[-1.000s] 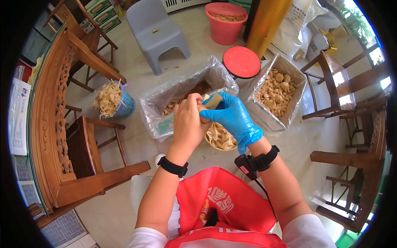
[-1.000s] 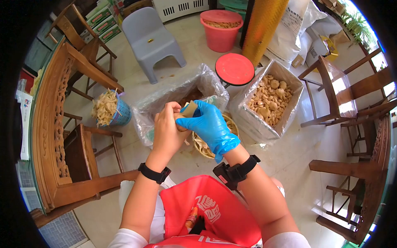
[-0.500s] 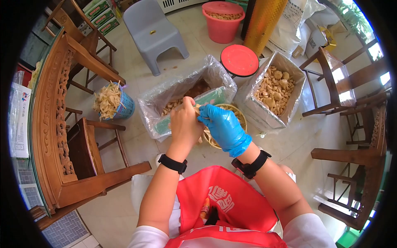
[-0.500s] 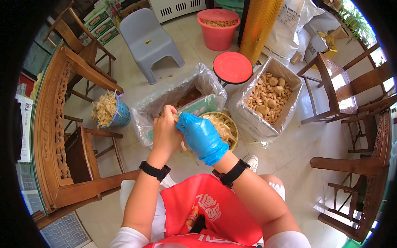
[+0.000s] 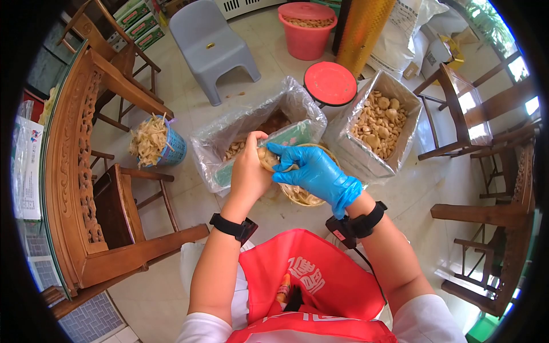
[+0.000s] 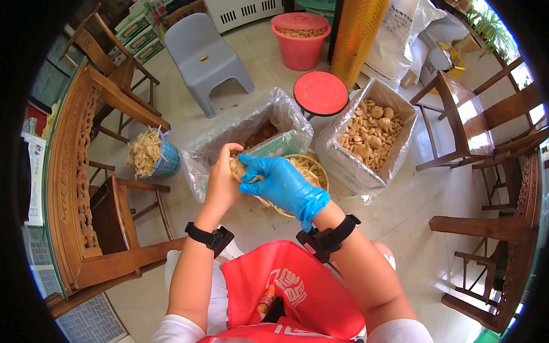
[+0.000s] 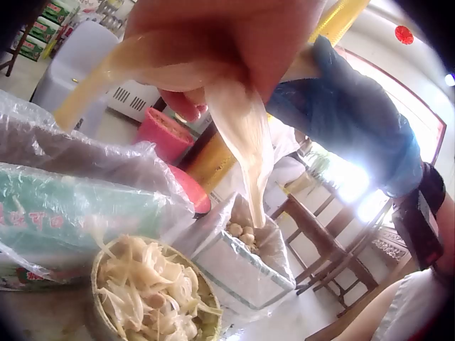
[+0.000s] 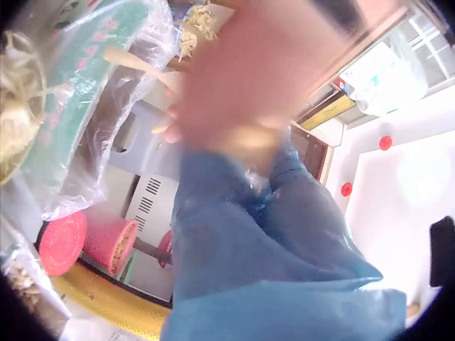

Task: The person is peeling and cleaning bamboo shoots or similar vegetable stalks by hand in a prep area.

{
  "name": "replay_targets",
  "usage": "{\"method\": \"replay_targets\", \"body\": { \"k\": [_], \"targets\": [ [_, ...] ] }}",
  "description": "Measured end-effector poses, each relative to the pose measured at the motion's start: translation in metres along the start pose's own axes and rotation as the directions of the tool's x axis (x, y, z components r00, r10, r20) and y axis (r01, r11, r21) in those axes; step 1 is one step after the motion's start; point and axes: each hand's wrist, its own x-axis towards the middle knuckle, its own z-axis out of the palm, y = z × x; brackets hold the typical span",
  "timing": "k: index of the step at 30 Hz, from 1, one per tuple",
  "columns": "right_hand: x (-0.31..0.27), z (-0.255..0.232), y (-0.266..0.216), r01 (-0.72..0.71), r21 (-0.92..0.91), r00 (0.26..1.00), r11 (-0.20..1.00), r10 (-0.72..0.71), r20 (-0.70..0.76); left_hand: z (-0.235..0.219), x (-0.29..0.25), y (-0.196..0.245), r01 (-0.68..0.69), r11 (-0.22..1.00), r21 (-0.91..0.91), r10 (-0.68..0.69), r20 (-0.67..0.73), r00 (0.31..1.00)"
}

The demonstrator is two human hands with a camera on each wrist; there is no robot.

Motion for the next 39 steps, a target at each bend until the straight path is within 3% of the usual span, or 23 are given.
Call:
{"method": "replay_targets", "body": {
  "k": [6, 8, 9, 10, 11, 13, 14, 16, 17, 19, 20, 22, 25, 26, 28, 29, 31, 33, 34, 35, 37, 38, 39],
  "targets": [
    [0.003, -0.014, 0.003, 0.099, 0.077, 0.991, 0.992, -0.106, 0.084, 0.001, 0.005, 0.0, -0.043, 0.955, -0.294, 0.073, 0.093, 0.993],
    [0.003, -0.011, 0.003, 0.219, 0.072, 0.962, 0.973, -0.203, -0.18, 0.002, 0.007, -0.002, -0.022, 0.923, -0.384, 0.084, 0.146, 0.986],
    [0.003, -0.012, 0.002, 0.221, 0.07, 0.962, 0.973, -0.206, -0.18, 0.001, 0.008, -0.002, 0.008, 0.863, -0.505, 0.084, 0.158, 0.984],
    [0.002, -0.014, 0.0, 0.156, 0.079, 0.944, 0.985, -0.125, -0.307, 0.001, 0.009, -0.002, 0.04, 0.786, -0.617, 0.084, 0.171, 0.982],
    [0.001, -0.016, -0.003, 0.092, 0.096, 0.903, 0.991, -0.042, -0.427, -0.002, 0.009, -0.001, 0.039, 0.786, -0.617, 0.084, 0.17, 0.982],
    [0.001, -0.02, -0.006, 0.039, 0.161, 0.921, 0.986, 0.027, -0.388, -0.008, 0.009, 0.004, 0.282, 0.618, -0.734, -0.028, 0.337, 0.941],
    [0.002, -0.02, -0.002, 0.07, 0.218, 0.927, 0.974, 0.017, -0.375, -0.01, 0.008, 0.007, 0.281, 0.618, -0.734, -0.028, 0.337, 0.941],
    [0.005, -0.02, 0.003, 0.099, 0.274, 0.932, 0.957, 0.007, -0.362, -0.01, 0.006, 0.012, 0.469, 0.394, -0.791, 0.003, 0.511, 0.859],
    [0.007, -0.019, 0.006, 0.097, 0.287, 0.929, 0.953, 0.017, -0.371, -0.008, 0.006, 0.012, 0.469, 0.394, -0.79, 0.003, 0.512, 0.859],
    [0.008, -0.018, 0.006, 0.095, 0.299, 0.925, 0.949, 0.027, -0.38, -0.003, 0.007, 0.012, 0.503, 0.236, -0.831, -0.025, 0.513, 0.858],
    [0.008, -0.018, 0.006, 0.104, 0.314, 0.931, 0.944, 0.019, -0.364, -0.001, 0.007, 0.012, 0.504, 0.236, -0.831, -0.024, 0.514, 0.858],
    [0.008, -0.017, 0.004, 0.112, 0.329, 0.937, 0.938, 0.011, -0.35, 0.001, 0.006, 0.011, 0.471, 0.452, -0.757, -0.207, 0.424, 0.881],
    [0.005, -0.014, 0.005, 0.097, 0.436, 0.933, 0.895, 0.071, -0.354, 0.004, 0.01, 0.003, 0.401, 0.452, -0.797, -0.212, 0.341, 0.916],
    [0.005, -0.013, 0.007, 0.08, 0.416, 0.924, 0.906, 0.089, -0.373, 0.005, 0.011, 0.002, 0.401, 0.452, -0.797, -0.212, 0.341, 0.916],
    [0.003, -0.013, 0.008, 0.061, 0.395, 0.913, 0.917, 0.109, -0.393, 0.006, 0.012, 0.001, 0.279, 0.537, -0.796, -0.243, 0.171, 0.955],
    [0.002, -0.012, 0.006, -0.015, 0.305, 0.905, 0.952, 0.143, -0.401, 0.007, 0.012, 0.0, 0.281, 0.537, -0.796, -0.244, 0.173, 0.954],
    [0.003, -0.011, 0.007, -0.093, 0.213, 0.894, 0.973, 0.176, -0.412, 0.009, 0.013, 0.0, 0.124, 0.628, -0.768, -0.175, 0.016, 0.984],
    [0.007, -0.011, 0.012, 0.035, 0.052, 0.844, 0.998, -0.002, -0.536, 0.006, 0.013, 0.005, 0.056, 0.639, -0.768, -0.107, -0.016, 0.994],
    [0.008, -0.012, 0.011, 0.037, 0.051, 0.843, 0.998, -0.004, -0.538, 0.005, 0.013, 0.008, -0.012, 0.644, -0.765, -0.039, -0.049, 0.998],
    [0.01, -0.013, 0.008, 0.091, 0.101, 0.833, 0.991, -0.02, -0.554, 0.005, 0.012, 0.011, -0.014, 0.644, -0.765, -0.036, -0.048, 0.998],
    [0.01, -0.014, 0.001, 0.143, 0.149, 0.819, 0.978, -0.033, -0.572, 0.006, 0.008, 0.013, -0.118, 0.652, -0.749, 0.166, -0.011, 0.986],
    [0.009, -0.014, -0.003, 0.168, 0.067, 0.812, 0.984, -0.099, -0.575, 0.007, 0.009, 0.013, -0.213, 0.696, -0.685, 0.278, -0.016, 0.96],
    [0.009, -0.015, -0.006, 0.191, -0.016, 0.803, 0.981, -0.166, -0.572, 0.007, 0.007, 0.015, -0.212, 0.694, -0.687, 0.281, -0.013, 0.96]
  ]
}}
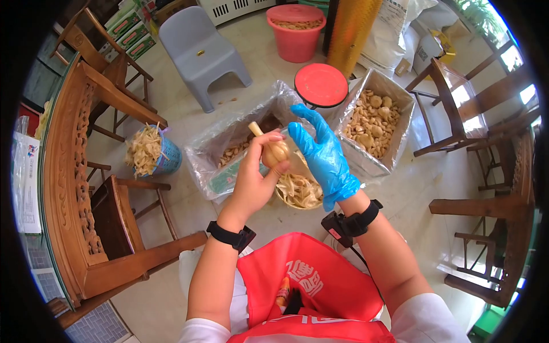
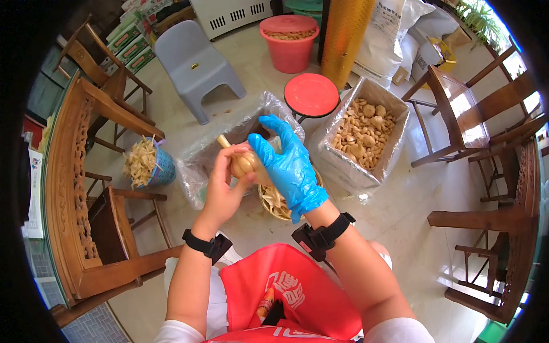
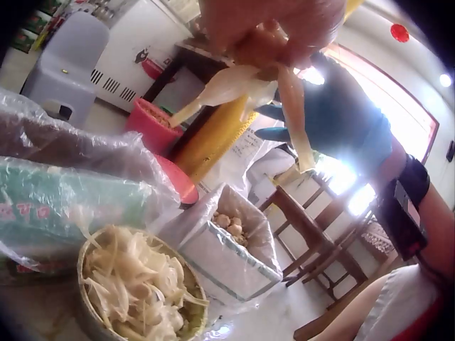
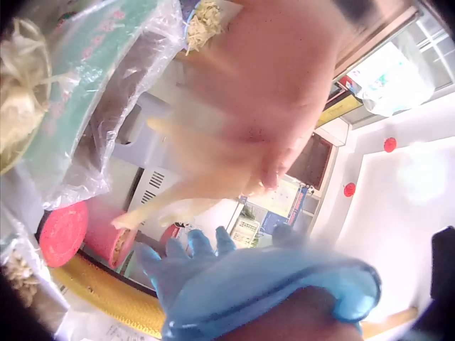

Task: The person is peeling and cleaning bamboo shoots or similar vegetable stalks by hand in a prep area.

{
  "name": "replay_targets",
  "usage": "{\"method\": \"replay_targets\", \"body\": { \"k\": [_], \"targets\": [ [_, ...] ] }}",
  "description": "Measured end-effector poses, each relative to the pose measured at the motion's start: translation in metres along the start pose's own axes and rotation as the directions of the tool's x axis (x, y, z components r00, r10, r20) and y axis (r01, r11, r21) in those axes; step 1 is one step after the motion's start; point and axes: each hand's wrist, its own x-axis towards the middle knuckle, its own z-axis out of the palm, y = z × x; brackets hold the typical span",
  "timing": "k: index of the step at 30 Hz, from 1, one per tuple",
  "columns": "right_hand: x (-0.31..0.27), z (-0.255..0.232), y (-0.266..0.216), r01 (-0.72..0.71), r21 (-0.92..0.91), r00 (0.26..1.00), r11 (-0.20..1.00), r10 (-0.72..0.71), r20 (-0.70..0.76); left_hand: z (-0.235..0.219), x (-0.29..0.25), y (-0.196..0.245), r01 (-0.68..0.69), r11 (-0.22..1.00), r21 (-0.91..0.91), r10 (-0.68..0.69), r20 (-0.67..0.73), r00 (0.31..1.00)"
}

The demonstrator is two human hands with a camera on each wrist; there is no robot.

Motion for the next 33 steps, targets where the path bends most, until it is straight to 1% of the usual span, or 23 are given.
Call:
{"method": "replay_targets", "body": {
  "k": [1, 2, 3, 4, 6, 8, 10, 11, 13, 14, 16, 17, 19, 20, 22, 23, 24, 26, 28, 29, 30, 31, 33],
  "targets": [
    [0.003, -0.002, 0.002, -0.001, -0.003, 1.0, 1.0, 0.001, -0.005, 0.003, -0.002, 0.007, -0.028, 0.994, 0.11, 0.022, 0.056, 0.998],
    [0.006, -0.005, 0.006, 0.074, -0.027, 0.993, 0.997, -0.071, 0.095, 0.005, -0.005, 0.012, -0.063, 0.974, 0.216, 0.039, 0.113, 0.993],
    [0.009, -0.006, 0.008, 0.151, -0.043, 0.971, 0.988, -0.14, 0.196, 0.006, -0.008, 0.016, 0.02, 0.973, 0.229, -0.044, 0.103, 0.994],
    [0.007, -0.006, 0.006, 0.152, -0.045, 0.971, 0.987, -0.14, 0.195, 0.006, -0.008, 0.014, 0.019, 0.974, 0.227, -0.043, 0.104, 0.994],
    [0.001, -0.003, 0.001, -0.166, 0.227, 0.914, 0.96, 0.063, 0.402, 0.005, -0.007, 0.009, -0.095, 0.965, 0.245, 0.07, 0.11, 0.991],
    [0.0, -0.001, 0.012, -0.16, 0.232, 0.909, 0.96, 0.051, 0.415, 0.002, -0.002, 0.011, -0.158, 0.954, 0.255, 0.128, 0.132, 0.983],
    [0.0, 0.0, 0.024, -0.39, 0.253, 0.743, 0.886, 0.14, 0.655, 0.0, -0.001, 0.013, -0.22, 0.939, 0.263, 0.185, 0.15, 0.971],
    [-0.001, 0.002, 0.029, -0.39, 0.251, 0.74, 0.886, 0.139, 0.657, -0.001, -0.001, 0.014, -0.218, 0.939, 0.267, 0.183, 0.15, 0.972],
    [-0.004, 0.01, 0.029, -0.569, 0.266, 0.656, 0.778, 0.234, 0.717, -0.002, -0.002, 0.016, -0.213, 0.937, 0.276, 0.179, 0.144, 0.973],
    [-0.007, 0.014, 0.023, -0.571, 0.264, 0.652, 0.777, 0.234, 0.721, -0.002, -0.001, 0.018, -0.208, 0.943, 0.261, 0.176, 0.14, 0.974],
    [-0.014, 0.021, 0.008, -0.586, 0.35, 0.745, 0.731, 0.317, 0.587, -0.003, 0.0, 0.019, -0.198, 0.949, 0.247, 0.17, 0.13, 0.977],
    [-0.012, 0.019, 0.01, -0.592, 0.346, 0.74, 0.728, 0.321, 0.59, -0.003, 0.0, 0.019, -0.204, 0.955, 0.215, 0.18, 0.127, 0.975],
    [-0.006, 0.013, 0.015, -0.652, 0.215, 0.637, 0.727, 0.372, 0.675, -0.003, -0.002, 0.018, -0.199, 0.963, 0.18, 0.18, 0.115, 0.977],
    [-0.006, 0.016, 0.014, -0.659, 0.209, 0.631, 0.723, 0.379, 0.677, -0.003, -0.003, 0.018, -0.171, 0.97, 0.17, 0.153, 0.114, 0.982],
    [-0.009, 0.025, 0.01, -0.547, 0.23, 0.785, 0.805, 0.397, 0.476, -0.005, -0.006, 0.018, -0.135, 0.978, 0.156, 0.119, 0.109, 0.987],
    [-0.006, 0.024, 0.02, -0.336, 0.07, 0.856, 0.939, 0.273, 0.439, -0.007, -0.006, 0.02, -0.151, 0.956, 0.251, 0.119, 0.137, 0.983],
    [-0.006, 0.021, 0.021, -0.345, 0.065, 0.851, 0.936, 0.283, 0.442, -0.007, -0.008, 0.022, -0.166, 0.925, 0.342, 0.114, 0.166, 0.98],
    [-0.004, 0.017, 0.019, -0.219, -0.103, 0.883, 0.97, 0.242, 0.403, -0.003, -0.008, 0.03, -0.147, 0.915, 0.375, 0.094, 0.157, 0.983],
    [-0.004, 0.018, 0.028, -0.255, -0.033, 0.896, 0.966, 0.249, 0.369, -0.002, -0.009, 0.029, -0.132, 0.902, 0.41, 0.076, 0.15, 0.986],
    [-0.005, 0.018, 0.037, 0.055, -0.173, 0.949, 0.983, 0.003, 0.317, -0.002, -0.008, 0.025, -0.184, 0.876, 0.446, 0.125, 0.158, 0.979],
    [-0.006, 0.019, 0.042, 0.349, -0.317, 0.919, 0.882, -0.255, 0.302, -0.002, -0.009, 0.022, -0.236, 0.845, 0.48, 0.175, 0.168, 0.97],
    [-0.005, 0.017, 0.042, 0.347, -0.318, 0.919, 0.882, -0.251, 0.305, -0.001, -0.009, 0.023, -0.232, 0.846, 0.479, 0.172, 0.165, 0.971],
    [0.001, 0.013, 0.042, 0.505, -0.497, 0.859, 0.706, -0.354, 0.37, 0.0, -0.008, 0.024, -0.222, 0.843, 0.489, 0.174, 0.143, 0.974]
  ]
}}
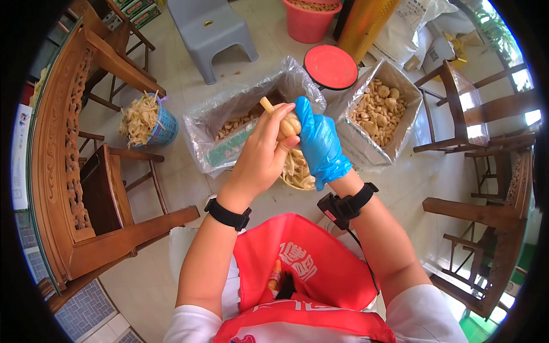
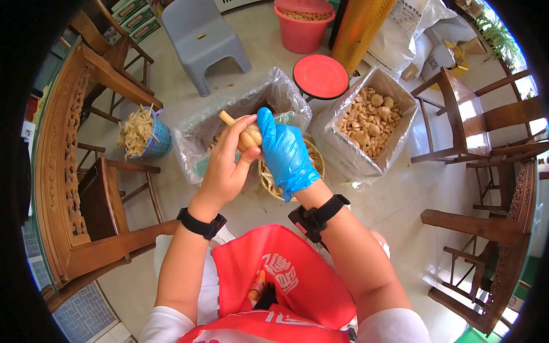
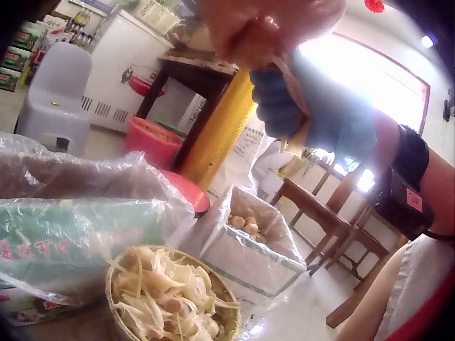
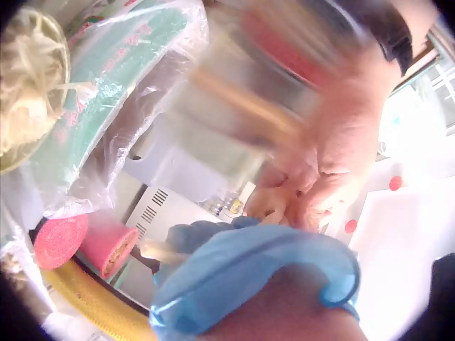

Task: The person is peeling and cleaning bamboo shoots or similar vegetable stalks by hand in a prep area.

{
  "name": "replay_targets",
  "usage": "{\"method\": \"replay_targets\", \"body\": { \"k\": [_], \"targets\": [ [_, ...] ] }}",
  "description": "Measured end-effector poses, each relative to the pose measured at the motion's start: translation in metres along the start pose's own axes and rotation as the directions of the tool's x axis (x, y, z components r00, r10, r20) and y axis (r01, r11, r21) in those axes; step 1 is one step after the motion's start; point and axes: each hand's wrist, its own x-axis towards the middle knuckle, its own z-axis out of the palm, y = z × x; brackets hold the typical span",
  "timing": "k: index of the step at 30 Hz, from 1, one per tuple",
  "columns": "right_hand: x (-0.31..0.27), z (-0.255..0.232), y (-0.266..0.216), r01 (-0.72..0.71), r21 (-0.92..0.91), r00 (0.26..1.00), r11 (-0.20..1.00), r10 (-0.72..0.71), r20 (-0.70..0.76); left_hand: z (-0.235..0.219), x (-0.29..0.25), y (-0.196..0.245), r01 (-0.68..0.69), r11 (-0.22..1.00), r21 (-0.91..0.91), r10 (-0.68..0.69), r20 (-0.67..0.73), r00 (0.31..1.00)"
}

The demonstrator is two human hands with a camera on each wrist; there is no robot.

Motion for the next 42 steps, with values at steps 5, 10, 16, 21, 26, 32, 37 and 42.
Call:
{"method": "replay_targets", "body": {
  "k": [5, 10, 16, 21, 26, 32, 37, 42],
  "targets": [
    [-0.002, -0.003, 0.006, 0.082, -0.234, 0.994, 0.969, -0.097, -0.055, 0.007, -0.002, -0.002, 0.049, 0.99, -0.129, -0.058, -0.066, 0.996],
    [0.002, -0.016, -0.023, -0.055, -0.024, 0.99, 0.998, 0.051, -0.13, 0.002, -0.001, -0.01, 0.241, 0.798, -0.552, -0.309, -0.032, 0.951],
    [0.005, -0.04, -0.034, -0.106, 0.029, 0.994, 0.994, 0.106, 0.021, -0.019, 0.004, -0.026, 0.347, 0.323, -0.881, -0.438, 0.186, 0.88],
    [0.001, -0.041, -0.017, -0.289, 0.121, 0.956, 0.95, 0.293, -0.014, -0.034, 0.01, -0.023, 0.414, 0.559, -0.718, -0.49, 0.117, 0.864],
    [-0.011, -0.028, 0.012, -0.498, -0.081, 0.84, 0.863, 0.504, 0.201, -0.023, 0.004, -0.024, 0.527, 0.636, -0.564, -0.537, 0.166, 0.827],
    [0.002, -0.031, -0.006, -0.436, 0.258, 0.899, 0.862, 0.405, 0.165, -0.008, 0.001, -0.016, 0.361, 0.876, -0.319, -0.37, 0.034, 0.928],
    [0.007, -0.028, -0.018, -0.354, 0.48, 0.935, 0.803, 0.304, 0.18, -0.005, 0.0, -0.01, 0.338, 0.93, -0.141, -0.34, 0.013, 0.94],
    [0.007, -0.03, -0.021, -0.345, 0.483, 0.938, 0.805, 0.277, 0.209, -0.003, -0.001, -0.012, 0.307, 0.944, -0.117, -0.308, 0.012, 0.951]
  ]
}}
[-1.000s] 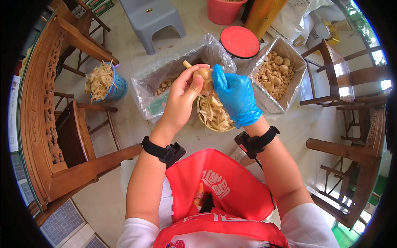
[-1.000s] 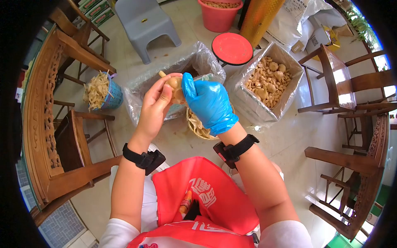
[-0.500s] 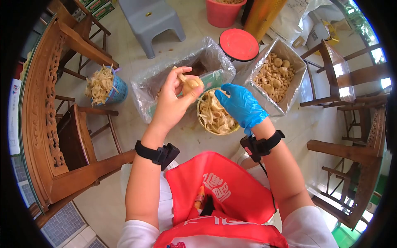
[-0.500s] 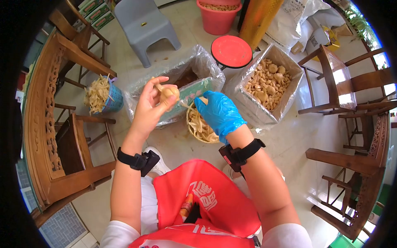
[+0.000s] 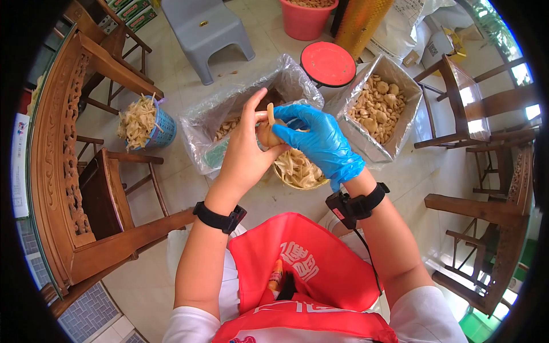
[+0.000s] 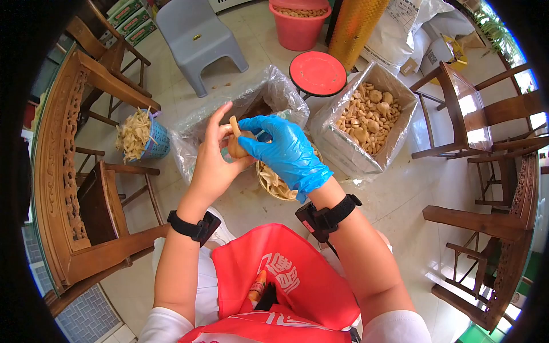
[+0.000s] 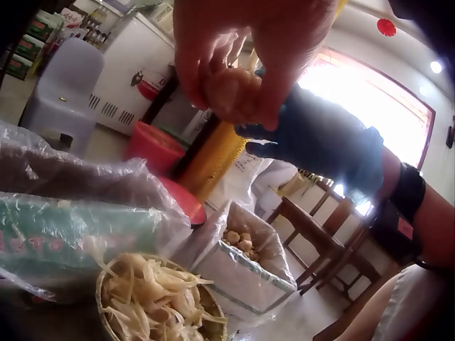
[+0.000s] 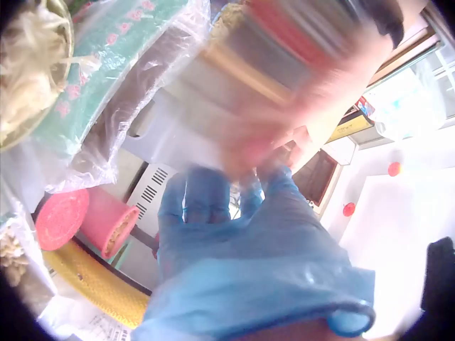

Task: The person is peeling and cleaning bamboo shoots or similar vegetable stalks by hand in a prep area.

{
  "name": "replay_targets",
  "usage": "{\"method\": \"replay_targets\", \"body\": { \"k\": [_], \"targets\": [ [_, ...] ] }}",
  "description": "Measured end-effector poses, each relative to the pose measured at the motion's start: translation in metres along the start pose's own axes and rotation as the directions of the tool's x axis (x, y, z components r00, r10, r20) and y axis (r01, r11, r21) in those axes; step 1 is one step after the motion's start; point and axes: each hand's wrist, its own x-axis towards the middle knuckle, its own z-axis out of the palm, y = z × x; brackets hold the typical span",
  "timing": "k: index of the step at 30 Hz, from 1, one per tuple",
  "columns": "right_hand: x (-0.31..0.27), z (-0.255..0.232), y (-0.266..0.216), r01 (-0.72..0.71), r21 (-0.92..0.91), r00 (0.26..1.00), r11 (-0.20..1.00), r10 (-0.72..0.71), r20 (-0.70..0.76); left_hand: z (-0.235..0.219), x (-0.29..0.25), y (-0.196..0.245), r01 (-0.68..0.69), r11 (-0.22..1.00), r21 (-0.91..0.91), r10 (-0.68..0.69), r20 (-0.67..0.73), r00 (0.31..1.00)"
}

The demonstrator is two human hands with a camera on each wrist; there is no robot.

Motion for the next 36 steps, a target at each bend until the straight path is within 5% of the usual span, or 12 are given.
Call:
{"method": "replay_targets", "body": {
  "k": [6, 14, 16, 19, 22, 25, 27, 36],
  "targets": [
    [0.002, 0.001, 0.015, 0.163, -0.025, 0.982, 0.986, -0.165, -0.091, 0.002, -0.001, 0.002, -0.009, 0.996, 0.089, 0.006, 0.031, 1.0],
    [0.003, 0.004, 0.014, 0.085, -0.017, 0.988, 0.996, -0.087, -0.126, 0.0, 0.0, -0.006, -0.06, 0.998, 0.031, 0.057, 0.074, 0.996],
    [0.002, 0.004, 0.01, 0.067, 0.05, 0.988, 0.996, -0.059, -0.145, -0.001, -0.002, -0.003, 0.284, 0.923, -0.26, -0.237, 0.198, 0.951],
    [0.002, 0.005, 0.009, 0.126, -0.052, 0.98, 0.991, -0.132, -0.148, 0.001, -0.003, -0.007, 0.35, 0.823, -0.447, -0.251, 0.266, 0.931],
    [0.002, 0.004, 0.009, 0.18, -0.045, 0.972, 0.983, -0.185, -0.144, 0.0, -0.005, -0.007, 0.33, 0.881, -0.339, -0.26, 0.236, 0.936],
    [0.002, 0.004, 0.004, 0.153, -0.041, 0.984, 0.987, -0.156, -0.09, 0.004, -0.004, -0.011, 0.235, 0.915, -0.327, -0.161, 0.237, 0.958],
    [0.004, 0.005, 0.012, -0.037, 0.241, 0.986, 0.97, 0.075, -0.15, 0.004, -0.004, -0.003, 0.262, 0.884, -0.387, -0.18, 0.237, 0.955],
    [0.003, 0.002, 0.001, -0.148, 0.56, 0.944, 0.815, 0.286, -0.167, 0.008, -0.002, -0.003, 0.274, 0.794, -0.543, -0.156, 0.253, 0.955]
  ]
}}
